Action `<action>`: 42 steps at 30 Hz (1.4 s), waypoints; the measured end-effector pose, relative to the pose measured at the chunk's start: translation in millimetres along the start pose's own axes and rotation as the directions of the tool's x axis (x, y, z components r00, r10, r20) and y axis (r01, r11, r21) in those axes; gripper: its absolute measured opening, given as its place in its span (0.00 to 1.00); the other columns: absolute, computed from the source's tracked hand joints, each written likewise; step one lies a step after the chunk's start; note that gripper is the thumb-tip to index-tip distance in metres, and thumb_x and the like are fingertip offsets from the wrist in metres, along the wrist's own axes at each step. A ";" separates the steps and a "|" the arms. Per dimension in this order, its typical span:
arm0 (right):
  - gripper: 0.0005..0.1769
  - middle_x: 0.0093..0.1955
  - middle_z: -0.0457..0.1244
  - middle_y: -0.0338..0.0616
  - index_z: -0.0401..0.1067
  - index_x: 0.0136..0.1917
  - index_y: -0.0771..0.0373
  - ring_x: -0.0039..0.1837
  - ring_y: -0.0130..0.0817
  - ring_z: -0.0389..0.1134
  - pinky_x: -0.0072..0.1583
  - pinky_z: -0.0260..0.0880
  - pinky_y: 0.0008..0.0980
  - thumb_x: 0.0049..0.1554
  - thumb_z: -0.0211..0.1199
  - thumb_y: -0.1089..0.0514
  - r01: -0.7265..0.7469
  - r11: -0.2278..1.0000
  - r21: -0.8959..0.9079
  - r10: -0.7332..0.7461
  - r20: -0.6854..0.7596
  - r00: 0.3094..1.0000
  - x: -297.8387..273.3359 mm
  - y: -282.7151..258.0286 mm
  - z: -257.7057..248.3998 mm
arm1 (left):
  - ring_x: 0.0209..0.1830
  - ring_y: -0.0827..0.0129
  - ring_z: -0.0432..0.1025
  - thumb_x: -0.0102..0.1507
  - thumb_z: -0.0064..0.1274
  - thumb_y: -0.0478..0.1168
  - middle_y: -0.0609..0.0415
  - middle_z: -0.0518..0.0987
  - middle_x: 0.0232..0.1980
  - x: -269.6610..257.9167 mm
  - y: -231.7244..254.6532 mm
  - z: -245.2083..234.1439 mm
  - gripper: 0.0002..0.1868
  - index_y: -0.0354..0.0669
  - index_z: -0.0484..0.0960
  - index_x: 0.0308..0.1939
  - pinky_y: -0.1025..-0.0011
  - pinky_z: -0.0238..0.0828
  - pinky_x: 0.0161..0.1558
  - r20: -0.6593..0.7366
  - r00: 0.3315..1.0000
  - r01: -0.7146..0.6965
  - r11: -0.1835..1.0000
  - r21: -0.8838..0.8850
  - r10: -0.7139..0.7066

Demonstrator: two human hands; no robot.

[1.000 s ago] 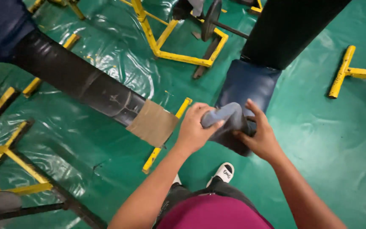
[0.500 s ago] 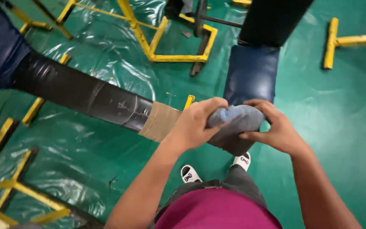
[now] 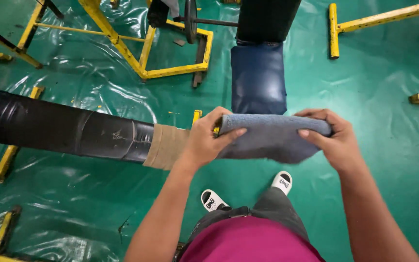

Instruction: Cleaning and wiping down various gym weight machines and equipment with a blue cloth.

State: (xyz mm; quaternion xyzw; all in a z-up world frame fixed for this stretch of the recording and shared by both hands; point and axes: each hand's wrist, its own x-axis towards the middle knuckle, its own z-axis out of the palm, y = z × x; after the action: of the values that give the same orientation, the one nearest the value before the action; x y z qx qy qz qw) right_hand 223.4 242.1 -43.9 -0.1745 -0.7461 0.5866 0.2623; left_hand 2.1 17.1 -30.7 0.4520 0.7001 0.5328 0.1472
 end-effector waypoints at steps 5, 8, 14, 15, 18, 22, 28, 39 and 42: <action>0.18 0.50 0.65 0.41 0.71 0.57 0.61 0.52 0.30 0.66 0.54 0.66 0.33 0.54 0.72 0.64 -0.281 0.931 0.231 0.309 -0.096 0.946 12.1 59.2 -11.4 | 0.34 0.70 0.70 0.63 0.63 0.51 0.53 0.78 0.34 16.0 -14.3 27.8 0.18 0.41 0.77 0.43 0.69 0.71 0.40 -0.143 0.985 0.083 0.992 -0.094 -0.096; 0.21 0.49 0.67 0.39 0.72 0.60 0.57 0.50 0.29 0.68 0.55 0.72 0.38 0.52 0.68 0.61 -0.411 0.671 0.617 0.496 0.039 0.867 16.4 130.3 -35.6 | 0.36 0.72 0.72 0.65 0.61 0.51 0.54 0.78 0.36 36.3 -21.1 60.7 0.18 0.40 0.77 0.43 0.69 0.71 0.41 -0.226 0.971 0.044 0.989 -0.141 -0.075; 0.16 0.52 0.69 0.42 0.74 0.58 0.66 0.53 0.31 0.70 0.58 0.70 0.33 0.56 0.64 0.62 -0.545 0.736 0.402 0.570 0.067 0.819 18.3 177.8 -102.9 | 0.31 0.63 0.69 0.65 0.60 0.54 0.49 0.76 0.31 85.6 -3.4 140.2 0.22 0.37 0.75 0.41 0.65 0.70 0.38 -0.183 0.961 0.184 0.973 -0.141 -0.208; 0.14 0.52 0.69 0.43 0.74 0.56 0.68 0.54 0.31 0.70 0.59 0.70 0.33 0.58 0.64 0.61 -0.493 0.724 0.482 0.551 0.026 0.834 20.4 191.3 -121.2 | 0.30 0.59 0.69 0.65 0.60 0.55 0.47 0.75 0.30 95.0 1.2 152.0 0.23 0.36 0.74 0.41 0.63 0.70 0.37 -0.176 0.954 0.227 0.969 -0.097 -0.241; 0.10 0.51 0.67 0.38 0.71 0.56 0.63 0.53 0.27 0.68 0.56 0.70 0.33 0.64 0.61 0.57 -0.354 0.696 0.625 0.497 -0.064 0.865 46.5 157.1 -172.0 | 0.35 0.54 0.74 0.65 0.59 0.57 0.47 0.78 0.34 120.3 6.7 188.9 0.24 0.38 0.75 0.45 0.60 0.71 0.40 -0.193 0.936 0.297 0.955 -0.019 -0.295; 0.08 0.47 0.64 0.33 0.67 0.56 0.57 0.48 0.23 0.64 0.48 0.68 0.32 0.68 0.59 0.53 -0.382 0.779 0.497 0.501 -0.125 0.857 70.4 136.4 -209.1 | 0.48 0.49 0.75 0.61 0.61 0.54 0.44 0.79 0.45 134.9 -15.8 247.2 0.26 0.40 0.75 0.53 0.57 0.71 0.48 -0.284 0.925 0.295 0.947 0.126 -0.251; 0.11 0.46 0.66 0.37 0.64 0.57 0.55 0.45 0.30 0.69 0.42 0.72 0.37 0.62 0.59 0.54 -0.489 0.704 0.516 0.566 0.009 0.825 111.1 127.8 -213.8 | 0.69 0.50 0.67 0.59 0.65 0.50 0.45 0.74 0.65 133.1 23.2 295.2 0.32 0.46 0.73 0.63 0.54 0.64 0.69 -0.016 0.998 0.063 0.975 0.213 -0.061; 0.38 0.65 0.66 0.47 0.58 0.75 0.66 0.63 0.31 0.69 0.64 0.68 0.32 0.54 0.66 0.65 -0.328 0.897 0.296 0.329 0.045 0.943 181.4 119.5 -165.2 | 0.61 0.55 0.77 0.71 0.46 0.47 0.44 0.81 0.60 217.0 -33.8 261.3 0.21 0.40 0.80 0.61 0.64 0.71 0.61 0.046 0.997 0.071 0.977 -0.201 -0.063; 0.35 0.62 0.68 0.48 0.63 0.74 0.67 0.61 0.30 0.69 0.63 0.69 0.31 0.54 0.66 0.68 -0.347 0.892 0.289 0.363 -0.003 0.932 206.6 130.3 -155.2 | 0.56 0.55 0.79 0.70 0.47 0.50 0.45 0.83 0.56 247.6 -46.6 238.2 0.22 0.40 0.80 0.60 0.65 0.73 0.56 0.090 0.990 0.130 0.968 -0.215 -0.112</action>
State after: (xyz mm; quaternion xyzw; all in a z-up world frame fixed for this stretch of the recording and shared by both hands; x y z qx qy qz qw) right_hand 144.2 513.8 -104.3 -0.2849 -0.6020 0.7202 0.1942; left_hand 8.1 357.6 -96.0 0.4097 0.6567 0.5793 0.2557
